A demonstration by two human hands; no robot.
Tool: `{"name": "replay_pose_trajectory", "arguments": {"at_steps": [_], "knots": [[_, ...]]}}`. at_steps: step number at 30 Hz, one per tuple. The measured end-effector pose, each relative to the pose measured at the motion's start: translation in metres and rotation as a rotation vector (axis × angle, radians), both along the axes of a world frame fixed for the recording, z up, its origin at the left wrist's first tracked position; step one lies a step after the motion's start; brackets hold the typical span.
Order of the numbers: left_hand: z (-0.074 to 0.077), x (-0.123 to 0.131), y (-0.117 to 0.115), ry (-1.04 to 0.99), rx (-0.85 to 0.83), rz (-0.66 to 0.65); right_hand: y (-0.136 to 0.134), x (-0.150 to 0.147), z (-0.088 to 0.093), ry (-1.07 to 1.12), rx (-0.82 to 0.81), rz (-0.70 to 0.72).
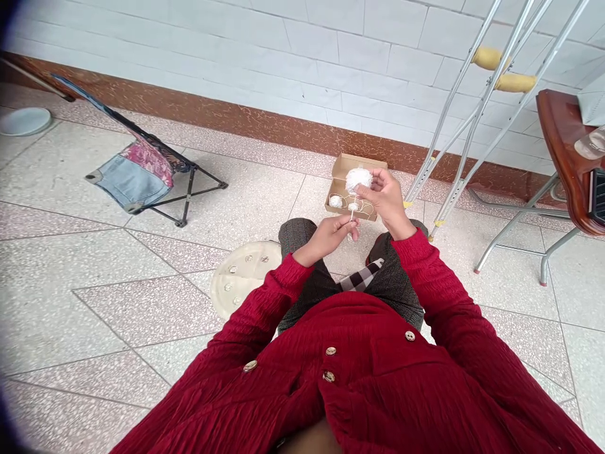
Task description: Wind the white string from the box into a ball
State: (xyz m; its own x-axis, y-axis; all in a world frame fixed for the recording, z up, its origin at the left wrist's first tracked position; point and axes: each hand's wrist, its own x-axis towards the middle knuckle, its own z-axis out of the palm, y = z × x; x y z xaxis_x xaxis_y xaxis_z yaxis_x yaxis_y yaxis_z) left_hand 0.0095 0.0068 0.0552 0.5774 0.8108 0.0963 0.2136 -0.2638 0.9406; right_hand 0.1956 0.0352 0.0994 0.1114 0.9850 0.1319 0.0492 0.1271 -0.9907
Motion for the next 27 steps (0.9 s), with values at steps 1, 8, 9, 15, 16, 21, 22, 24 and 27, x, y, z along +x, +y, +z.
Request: {"name": "replay_pose_trajectory", "arguments": {"at_steps": [1, 8, 9, 15, 16, 21, 22, 24, 27], "knots": [[0.000, -0.003, -0.002, 0.073, 0.019, -0.005, 0.005, 0.002, -0.011, -0.048, -0.006, -0.027], [0.019, -0.027, 0.010, 0.305, 0.275, -0.018, 0.001, 0.001, -0.070, -0.231, -0.121, 0.001], [0.022, -0.029, 0.016, 0.289, 0.306, 0.011, -0.005, -0.002, -0.072, -0.171, -0.171, 0.078], [0.019, -0.034, 0.042, 0.151, 0.249, 0.083, -0.044, -0.007, -0.054, 0.342, -0.431, 0.444], [0.016, -0.033, 0.043, 0.113, 0.194, 0.081, -0.046, -0.005, -0.048, 0.393, -0.429, 0.465], [0.005, -0.021, 0.033, -0.008, 0.002, 0.079, -0.038, -0.001, -0.018, 0.429, -0.273, 0.346], [0.004, -0.018, 0.029, -0.025, -0.025, 0.059, -0.033, 0.000, -0.014, 0.392, -0.232, 0.279], [0.002, -0.014, 0.022, -0.046, -0.083, -0.011, -0.021, 0.000, -0.012, 0.274, -0.151, 0.122], [0.002, -0.012, 0.015, -0.031, -0.129, -0.103, -0.006, 0.002, -0.021, -0.013, -0.024, -0.107]]}}
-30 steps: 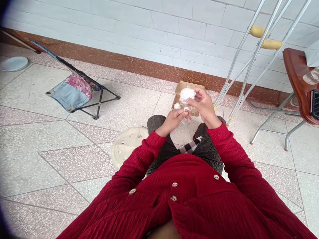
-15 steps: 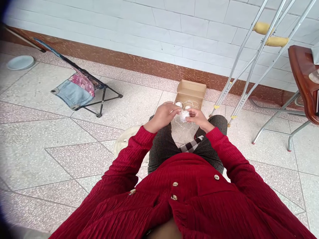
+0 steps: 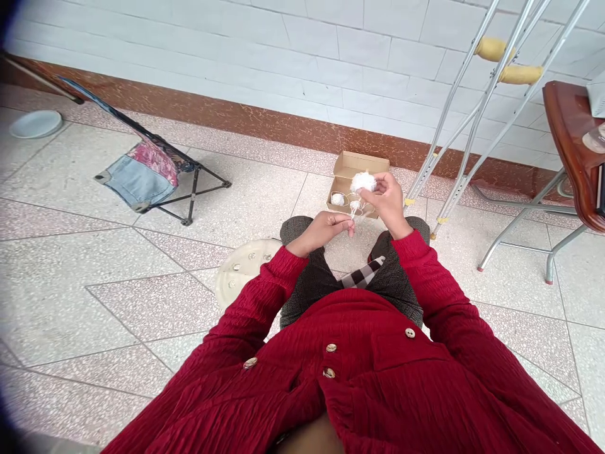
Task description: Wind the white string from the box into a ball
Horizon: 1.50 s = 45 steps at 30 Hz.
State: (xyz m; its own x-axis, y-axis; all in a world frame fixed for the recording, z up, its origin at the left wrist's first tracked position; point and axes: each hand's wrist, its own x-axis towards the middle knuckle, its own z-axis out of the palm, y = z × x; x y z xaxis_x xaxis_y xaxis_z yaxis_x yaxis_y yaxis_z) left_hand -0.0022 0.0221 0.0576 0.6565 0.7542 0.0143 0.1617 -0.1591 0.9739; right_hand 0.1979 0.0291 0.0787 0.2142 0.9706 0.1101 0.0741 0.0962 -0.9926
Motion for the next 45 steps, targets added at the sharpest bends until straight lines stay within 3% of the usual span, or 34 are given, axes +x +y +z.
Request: {"name": "replay_pose_trajectory", "arguments": {"at_steps": [2, 5, 8, 10, 14, 17, 22, 26, 30, 37, 45], "knots": [[0.002, -0.002, 0.000, 0.039, 0.017, -0.009, 0.003, 0.001, -0.012, -0.233, 0.022, -0.049], [0.006, -0.009, 0.005, 0.107, 0.060, -0.001, -0.003, 0.002, -0.028, -0.522, -0.001, 0.017], [0.010, -0.017, 0.012, 0.144, 0.100, 0.008, -0.010, 0.004, -0.036, -0.615, -0.049, 0.098], [0.011, -0.021, 0.017, 0.146, 0.119, 0.041, -0.013, 0.007, -0.036, -0.493, -0.138, 0.215], [0.016, -0.028, 0.027, 0.149, 0.160, 0.126, -0.017, 0.017, -0.031, -0.002, -0.420, 0.638], [0.018, -0.029, 0.030, 0.119, 0.152, 0.122, -0.023, 0.020, -0.028, 0.276, -0.482, 0.766], [0.000, -0.022, 0.030, -0.052, 0.005, 0.120, -0.032, 0.009, -0.022, 0.538, -0.353, 0.727], [-0.020, -0.018, 0.026, -0.155, -0.095, 0.205, -0.031, 0.002, -0.008, 0.531, -0.281, 0.601], [-0.023, -0.018, 0.022, -0.215, -0.158, 0.230, -0.028, 0.004, 0.003, 0.498, -0.222, 0.482], [-0.030, -0.023, 0.032, -0.293, -0.267, 0.546, -0.030, 0.010, 0.011, 0.395, -0.133, 0.364], [-0.044, -0.043, 0.044, -0.387, -0.423, 0.771, -0.032, 0.036, 0.025, 0.415, -0.007, 0.294]]}}
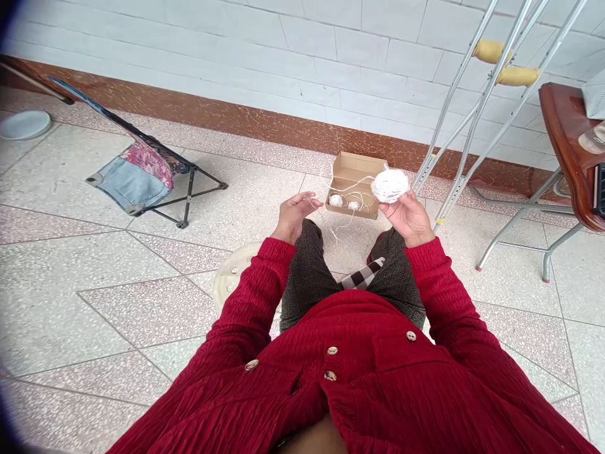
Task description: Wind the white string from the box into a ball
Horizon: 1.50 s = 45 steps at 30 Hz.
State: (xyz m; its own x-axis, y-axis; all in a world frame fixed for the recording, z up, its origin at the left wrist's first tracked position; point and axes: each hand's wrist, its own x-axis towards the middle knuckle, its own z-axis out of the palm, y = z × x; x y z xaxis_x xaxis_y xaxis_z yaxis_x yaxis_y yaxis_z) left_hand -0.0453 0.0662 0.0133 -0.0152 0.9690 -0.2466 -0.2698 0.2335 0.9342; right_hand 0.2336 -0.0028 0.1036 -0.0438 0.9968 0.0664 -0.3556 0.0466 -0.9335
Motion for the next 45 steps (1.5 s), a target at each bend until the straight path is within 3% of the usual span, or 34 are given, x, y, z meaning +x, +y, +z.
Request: {"name": "replay_pose_trajectory", "arguments": {"at_steps": [6, 11, 14, 20, 23, 26, 32, 37, 39, 42, 45], "knots": [[-0.024, -0.007, 0.011, 0.024, -0.075, 0.052, 0.000, 0.022, 0.024, -0.037, 0.100, -0.058], [-0.037, 0.005, 0.019, 0.547, 0.053, -0.114, 0.000, 0.015, 0.026, 0.032, 0.063, -0.046], [-0.026, 0.021, 0.015, 0.641, 0.236, -0.210, 0.001, 0.002, 0.021, 0.080, 0.022, 0.023], [0.021, 0.065, -0.006, 0.284, 0.533, -0.419, 0.006, -0.022, 0.014, 0.052, -0.043, 0.106], [0.029, 0.077, -0.013, 0.231, 0.540, -0.510, 0.008, -0.026, 0.015, 0.029, -0.032, 0.111], [0.018, 0.074, -0.019, 0.282, 0.456, -0.558, 0.009, -0.022, 0.021, 0.005, 0.007, 0.081], [-0.026, 0.051, -0.027, 0.340, 0.319, -0.603, 0.011, -0.004, 0.036, -0.020, 0.099, -0.027], [-0.049, 0.037, -0.024, 0.260, 0.167, -0.555, 0.012, -0.002, 0.035, -0.051, 0.062, -0.074], [-0.054, 0.031, -0.020, 0.309, 0.157, -0.560, 0.013, -0.002, 0.035, -0.023, 0.070, -0.076], [-0.055, 0.023, -0.014, 0.585, 0.183, -0.567, 0.013, -0.001, 0.034, 0.007, 0.087, -0.039], [-0.043, 0.021, -0.010, 0.817, 0.231, -0.560, 0.011, -0.004, 0.032, 0.006, 0.055, 0.012]]}}
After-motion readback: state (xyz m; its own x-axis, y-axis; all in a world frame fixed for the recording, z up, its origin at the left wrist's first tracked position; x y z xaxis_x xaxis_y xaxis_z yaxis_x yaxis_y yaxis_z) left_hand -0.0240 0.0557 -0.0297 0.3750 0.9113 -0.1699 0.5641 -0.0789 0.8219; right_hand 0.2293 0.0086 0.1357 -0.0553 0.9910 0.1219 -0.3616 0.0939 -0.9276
